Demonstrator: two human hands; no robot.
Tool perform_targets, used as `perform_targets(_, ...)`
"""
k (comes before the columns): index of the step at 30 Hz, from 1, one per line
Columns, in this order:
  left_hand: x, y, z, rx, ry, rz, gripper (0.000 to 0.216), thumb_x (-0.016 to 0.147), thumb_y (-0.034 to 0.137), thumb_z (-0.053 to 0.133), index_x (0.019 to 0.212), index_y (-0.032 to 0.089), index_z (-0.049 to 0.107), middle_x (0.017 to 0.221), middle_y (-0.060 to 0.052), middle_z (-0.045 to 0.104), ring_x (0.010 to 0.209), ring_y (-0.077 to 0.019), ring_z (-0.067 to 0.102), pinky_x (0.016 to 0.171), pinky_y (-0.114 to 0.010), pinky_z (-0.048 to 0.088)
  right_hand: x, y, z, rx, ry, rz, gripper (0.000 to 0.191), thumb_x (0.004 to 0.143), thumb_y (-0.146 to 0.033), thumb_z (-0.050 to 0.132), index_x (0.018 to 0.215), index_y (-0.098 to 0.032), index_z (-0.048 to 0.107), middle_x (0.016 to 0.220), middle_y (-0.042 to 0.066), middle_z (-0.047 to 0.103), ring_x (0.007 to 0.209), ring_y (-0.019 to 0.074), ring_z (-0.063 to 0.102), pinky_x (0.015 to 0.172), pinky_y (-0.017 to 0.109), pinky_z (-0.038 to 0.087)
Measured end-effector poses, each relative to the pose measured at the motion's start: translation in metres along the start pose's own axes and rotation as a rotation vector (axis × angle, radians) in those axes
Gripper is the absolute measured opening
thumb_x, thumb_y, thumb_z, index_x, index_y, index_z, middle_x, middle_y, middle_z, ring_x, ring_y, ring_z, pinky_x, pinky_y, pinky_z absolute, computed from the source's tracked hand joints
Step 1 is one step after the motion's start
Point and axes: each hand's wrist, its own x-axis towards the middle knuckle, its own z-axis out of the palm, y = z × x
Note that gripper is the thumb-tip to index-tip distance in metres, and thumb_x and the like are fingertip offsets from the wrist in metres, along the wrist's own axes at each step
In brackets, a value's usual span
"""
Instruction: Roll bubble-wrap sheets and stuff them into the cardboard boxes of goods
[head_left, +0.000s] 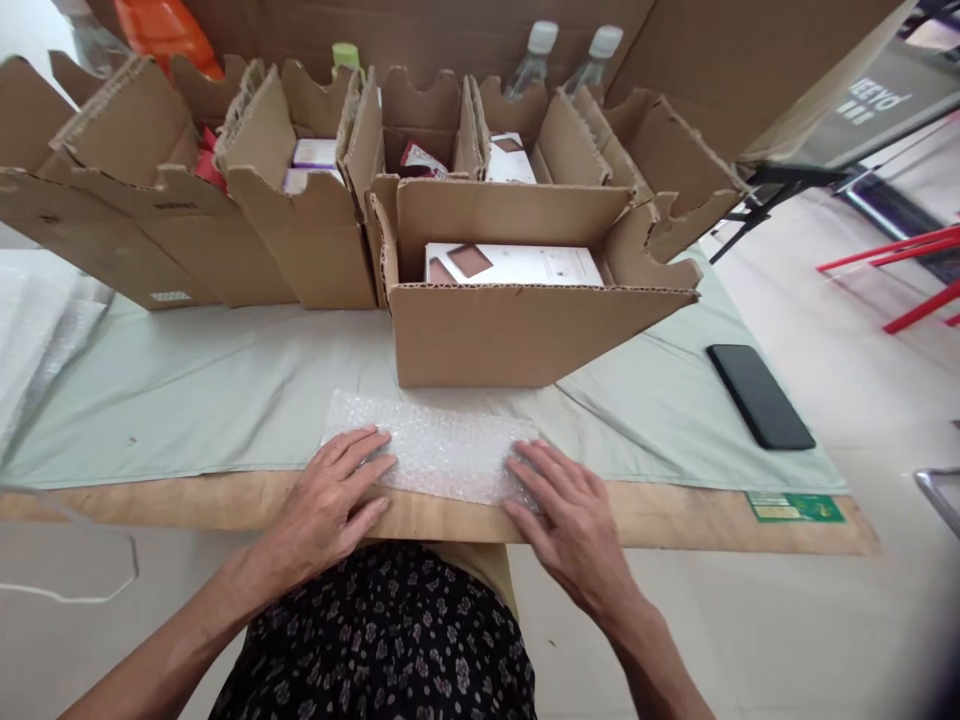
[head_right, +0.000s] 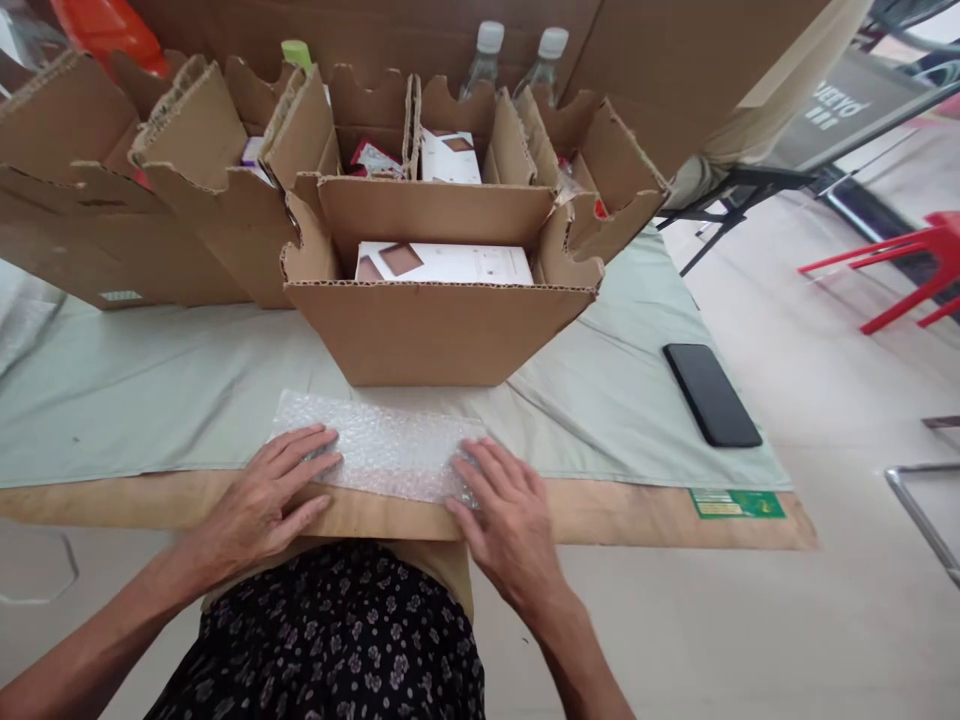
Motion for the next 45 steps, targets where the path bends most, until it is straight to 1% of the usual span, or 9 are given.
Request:
perform_targets(5,-0.003,-0.001,-0.005,-0.04,0.061,0.009,0.034,0.1,0.016,0.059,0.134,0.018,0.06,0.147,-0.015,0.061,0.144,-0.0326,0.05,0.114,-0.057,0.05,-0.037,0.023,-0.03,-0.029,0.074,0.054,0.027,0.1,-0.017,0.058,0.127,-0.018,0.063,0.141,0.017,0.065,0.131,0.0333,0.061,0.101,0.05,0.049)
perform_targets(11,-0.009,-0.006,-0.022,0.086,0.098,0.001,0.037,0.093,0.008,0.059,0.127,0.02,0.066,0.14,-0.014,0.067,0.139,-0.0342,0.057,0.113,-0.06,0.049,-0.012,0.019,-0.015,-0.054,-0.056,-0.138,0.051,0.093,0.003,0.044,0.131,-0.023,0.066,0.151,0.015,0.059,0.14,0.0326,0.056,0.099,0.049,0.053)
perform_targets(18,-0.018,-0.017,-0.02,0.144,0.15,0.002,0.03,0.092,0.002,0.056,0.11,0.019,0.073,0.128,-0.01,0.076,0.128,-0.0285,0.067,0.109,-0.054,0.055,0.009,0.017,-0.009,0.136,0.1,-0.159,0.033,0.097,-0.003,0.048,0.115,-0.021,0.069,0.14,0.013,0.068,0.136,0.0307,0.06,0.097,0.047,0.054)
perform_targets(23,0.008,-0.04,-0.053,0.266,0.325,0.014,0.021,0.093,0.005,0.059,0.099,0.019,0.074,0.117,-0.009,0.08,0.12,-0.0293,0.071,0.105,-0.053,0.056,0.029,-0.028,-0.028,0.24,0.25,-0.253,0.029,0.095,-0.001,0.056,0.115,-0.019,0.067,0.108,0.007,0.079,0.121,0.0248,0.067,0.1,0.042,0.048)
perform_targets(26,0.032,-0.071,-0.067,0.329,0.427,0.02,0.018,0.094,0.008,0.06,0.095,0.02,0.073,0.12,-0.009,0.079,0.125,-0.0309,0.069,0.104,-0.053,0.055,0.038,-0.07,-0.014,0.299,0.245,-0.301,0.029,0.095,-0.003,0.057,0.117,-0.017,0.068,0.108,0.006,0.08,0.12,0.0243,0.067,0.102,0.042,0.047)
perform_targets(31,0.028,-0.116,-0.056,0.304,0.299,-0.119,0.028,0.09,0.009,0.052,0.104,0.017,0.075,0.13,-0.015,0.073,0.13,-0.0358,0.064,0.105,-0.06,0.054,0.036,-0.111,0.031,0.36,0.047,-0.322,0.023,0.103,-0.026,0.06,0.123,-0.017,0.068,0.121,0.008,0.077,0.122,0.0267,0.065,0.105,0.046,0.048)
perform_targets(34,-0.007,-0.097,-0.049,0.193,0.302,-0.179,0.048,0.084,0.002,0.051,0.123,0.02,0.071,0.14,-0.013,0.068,0.137,-0.0338,0.058,0.112,-0.061,0.049,0.033,-0.104,0.041,0.32,-0.006,-0.321,0.029,0.101,-0.025,0.062,0.128,-0.017,0.067,0.135,0.013,0.071,0.129,0.0299,0.062,0.104,0.051,0.05)
perform_targets(41,-0.065,0.015,-0.037,-0.206,0.123,-0.03,0.06,0.083,0.015,0.065,0.143,0.023,0.056,0.139,-0.014,0.069,0.141,-0.0344,0.055,0.118,-0.065,0.044,0.05,-0.091,0.041,0.305,-0.039,-0.365,0.031,0.097,-0.006,0.053,0.119,-0.018,0.071,0.128,0.013,0.073,0.121,0.0279,0.064,0.095,0.046,0.054)
perform_targets(45,-0.059,0.024,-0.025,-0.204,0.306,-0.117,0.038,0.089,0.009,0.067,0.126,0.022,0.066,0.106,-0.009,0.078,0.108,-0.0261,0.072,0.103,-0.05,0.057,0.073,-0.099,0.036,0.395,-0.049,-0.349,0.021,0.1,-0.007,0.054,0.108,-0.018,0.07,0.101,0.007,0.077,0.094,0.0214,0.068,0.082,0.038,0.052)
